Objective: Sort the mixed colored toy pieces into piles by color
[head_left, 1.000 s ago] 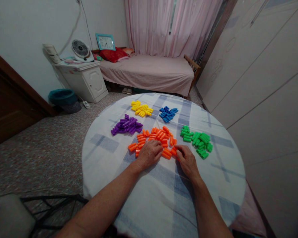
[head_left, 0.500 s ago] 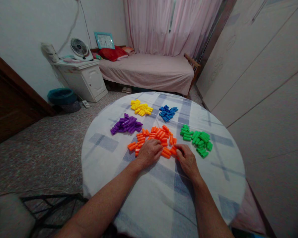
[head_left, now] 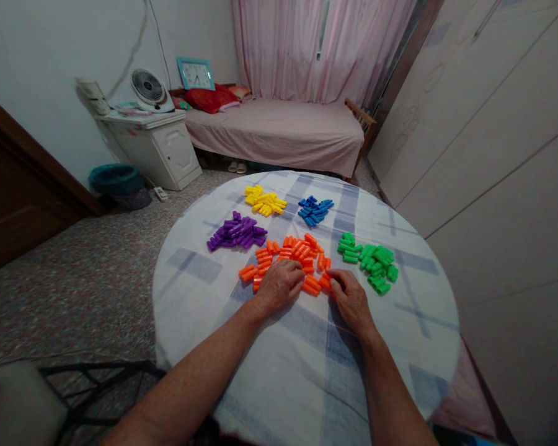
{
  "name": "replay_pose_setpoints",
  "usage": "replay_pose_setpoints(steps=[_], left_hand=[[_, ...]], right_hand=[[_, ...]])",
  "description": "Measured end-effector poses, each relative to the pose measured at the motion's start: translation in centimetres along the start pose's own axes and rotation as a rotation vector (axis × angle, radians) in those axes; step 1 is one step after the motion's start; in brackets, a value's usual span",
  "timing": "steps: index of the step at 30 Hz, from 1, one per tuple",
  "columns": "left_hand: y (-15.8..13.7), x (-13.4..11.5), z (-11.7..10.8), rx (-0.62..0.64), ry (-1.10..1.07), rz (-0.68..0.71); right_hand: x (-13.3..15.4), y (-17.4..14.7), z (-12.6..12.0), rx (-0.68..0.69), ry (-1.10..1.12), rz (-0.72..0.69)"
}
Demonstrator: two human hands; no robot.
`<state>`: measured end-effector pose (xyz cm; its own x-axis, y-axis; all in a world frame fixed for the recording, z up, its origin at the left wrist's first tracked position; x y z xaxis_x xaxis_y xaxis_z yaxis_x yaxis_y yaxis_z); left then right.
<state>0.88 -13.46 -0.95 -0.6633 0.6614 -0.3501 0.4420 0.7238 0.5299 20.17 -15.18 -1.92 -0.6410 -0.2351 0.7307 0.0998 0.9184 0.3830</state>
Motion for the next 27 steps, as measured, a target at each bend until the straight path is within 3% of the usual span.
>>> replay_pose_setpoints(steps=[27], left_hand=[[0.03,0.13,0.04,0.013,-0.003,0.0]], right_hand=[[0.31,-0.08,-0.06,0.014,-0.013,-0.015]])
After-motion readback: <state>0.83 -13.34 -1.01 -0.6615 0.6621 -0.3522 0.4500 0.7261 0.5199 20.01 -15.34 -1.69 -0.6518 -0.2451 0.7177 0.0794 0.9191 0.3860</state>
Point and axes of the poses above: each hand's wrist, its own y-axis towards the middle knuckle, its own z-axis out of the palm, x = y × z, the point moved 2 cm from there along y, towards the middle knuckle, and after that the axes turned 8 degrees about -x, right-handed, at the moved point
